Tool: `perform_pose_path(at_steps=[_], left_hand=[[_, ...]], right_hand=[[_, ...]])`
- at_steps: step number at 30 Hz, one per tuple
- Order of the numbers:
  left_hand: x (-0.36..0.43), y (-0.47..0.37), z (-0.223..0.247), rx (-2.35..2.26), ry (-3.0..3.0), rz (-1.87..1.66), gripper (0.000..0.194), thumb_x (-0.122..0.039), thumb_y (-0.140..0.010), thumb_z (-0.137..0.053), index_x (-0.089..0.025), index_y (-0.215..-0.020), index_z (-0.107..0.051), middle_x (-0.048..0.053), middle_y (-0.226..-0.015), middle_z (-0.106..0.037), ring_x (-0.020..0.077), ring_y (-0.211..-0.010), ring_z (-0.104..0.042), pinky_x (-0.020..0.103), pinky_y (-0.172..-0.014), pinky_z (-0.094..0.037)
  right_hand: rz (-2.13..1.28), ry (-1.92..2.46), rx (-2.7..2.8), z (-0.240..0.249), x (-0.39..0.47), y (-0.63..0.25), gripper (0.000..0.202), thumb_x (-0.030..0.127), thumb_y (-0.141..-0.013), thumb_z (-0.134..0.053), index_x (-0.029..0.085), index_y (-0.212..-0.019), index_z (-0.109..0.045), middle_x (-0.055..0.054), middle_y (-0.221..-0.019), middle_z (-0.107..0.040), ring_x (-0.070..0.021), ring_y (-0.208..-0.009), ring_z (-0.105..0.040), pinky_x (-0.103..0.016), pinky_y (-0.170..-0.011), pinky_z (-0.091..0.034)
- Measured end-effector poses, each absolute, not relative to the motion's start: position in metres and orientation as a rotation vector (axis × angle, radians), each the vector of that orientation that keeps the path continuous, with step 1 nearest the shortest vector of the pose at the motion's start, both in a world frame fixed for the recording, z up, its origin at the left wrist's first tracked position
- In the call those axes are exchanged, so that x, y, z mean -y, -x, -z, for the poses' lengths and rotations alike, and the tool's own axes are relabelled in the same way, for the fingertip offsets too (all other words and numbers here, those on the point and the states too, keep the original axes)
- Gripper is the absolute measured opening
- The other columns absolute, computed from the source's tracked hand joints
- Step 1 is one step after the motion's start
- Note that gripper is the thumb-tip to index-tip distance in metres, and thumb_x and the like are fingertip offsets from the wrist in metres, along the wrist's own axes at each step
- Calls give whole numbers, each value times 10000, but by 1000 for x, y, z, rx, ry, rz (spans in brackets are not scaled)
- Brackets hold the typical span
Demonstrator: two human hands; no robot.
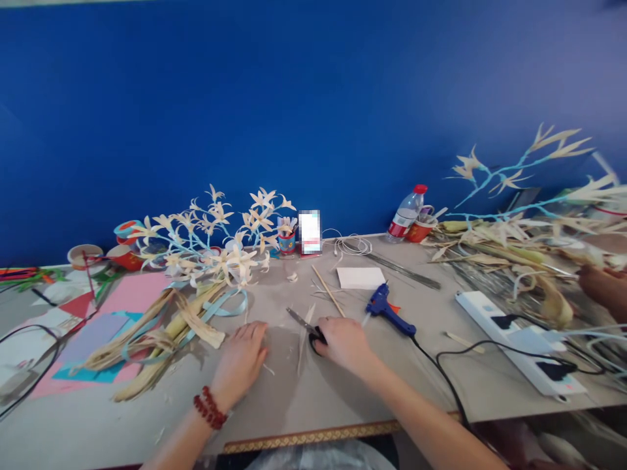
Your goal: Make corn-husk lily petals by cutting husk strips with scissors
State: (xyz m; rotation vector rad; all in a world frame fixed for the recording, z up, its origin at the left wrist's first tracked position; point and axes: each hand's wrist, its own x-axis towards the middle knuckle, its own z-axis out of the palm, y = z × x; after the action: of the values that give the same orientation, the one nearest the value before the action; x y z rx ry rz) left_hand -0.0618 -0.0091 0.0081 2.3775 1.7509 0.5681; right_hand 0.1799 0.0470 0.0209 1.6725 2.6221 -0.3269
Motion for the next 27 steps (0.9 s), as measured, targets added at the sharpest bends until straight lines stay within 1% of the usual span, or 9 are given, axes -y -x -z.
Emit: perform_pose_path(at_steps=[2,4,7,11,14,17,22,25,27], left_hand=[[3,47,-15,-1701,-2479,-526,370,-208,-852,-520,-202,-1221,-493,121,-1201,-578,284,-1105,-528,461,-924,-425],[0,32,-21,-1531,-2578,-457,406,-204,-851,-532,-242,-1253,-490,100,-1266,-554,271,-1156,-503,456,-968,-405],[-3,14,-19,-1269,-2700,-365,427,-205,-866,-533,-266,-1284,-477,74,-1327,-543,251,-1219,-478,458,-1029,-357],[-3,10,0,-1171,-2744,-367,371,-146,-905,-451,-234,-1261,-508,74,-1287,-593,215,-1245,-480,459,-1069,-310],[0,16,11,-1182,-2737,-410,313,-122,-907,-442,-232,-1165,-581,56,-1230,-636,204,-1183,-530,457,-1061,-319],[2,28,11,-1234,-2717,-476,279,-101,-889,-459,-233,-1063,-633,52,-1131,-684,203,-1086,-588,450,-1015,-372],[0,64,0,-1470,-2609,-601,295,-107,-855,-457,-231,-1035,-655,62,-1012,-716,220,-961,-632,469,-972,-410],[9,68,-9,-1634,-2540,-627,282,-164,-869,-467,-236,-1067,-654,70,-1086,-702,260,-1021,-601,470,-908,-451],[22,52,-14,-1599,-2527,-623,281,-186,-884,-455,-235,-1083,-648,75,-1175,-668,263,-1074,-576,455,-897,-462]], right_hand=[[379,-1711,-2637,-20,-49,-184,169,330,-773,-593,182,-839,-640,-100,-810,-705,-254,-740,-666,-275,-582,-371],[471,-1744,-2676,-20,-51,-190,168,346,-771,-601,194,-834,-639,-72,-789,-705,-227,-725,-659,-259,-564,-346],[606,-1848,-2714,-22,-53,-205,155,351,-787,-587,206,-818,-632,-33,-770,-702,-188,-704,-645,-240,-555,-333],[695,-2016,-2666,-24,-45,-233,141,333,-792,-571,203,-810,-624,-19,-771,-702,-170,-700,-641,-226,-560,-354],[620,-2082,-2609,-20,-29,-254,136,332,-797,-559,205,-776,-603,-20,-753,-696,-176,-680,-643,-232,-552,-358],[483,-2074,-2543,-13,-11,-269,150,338,-809,-540,205,-752,-580,-27,-728,-687,-185,-643,-642,-246,-531,-343],[271,-2009,-2457,-9,7,-274,151,331,-828,-512,197,-785,-568,-54,-758,-686,-212,-629,-651,-270,-514,-308],[274,-1948,-2449,-6,11,-258,126,296,-827,-508,189,-815,-572,-72,-769,-684,-222,-643,-654,-273,-516,-296],[333,-1909,-2484,-4,9,-240,104,275,-815,-520,186,-819,-573,-73,-759,-684,-217,-649,-651,-268,-523,-299]])
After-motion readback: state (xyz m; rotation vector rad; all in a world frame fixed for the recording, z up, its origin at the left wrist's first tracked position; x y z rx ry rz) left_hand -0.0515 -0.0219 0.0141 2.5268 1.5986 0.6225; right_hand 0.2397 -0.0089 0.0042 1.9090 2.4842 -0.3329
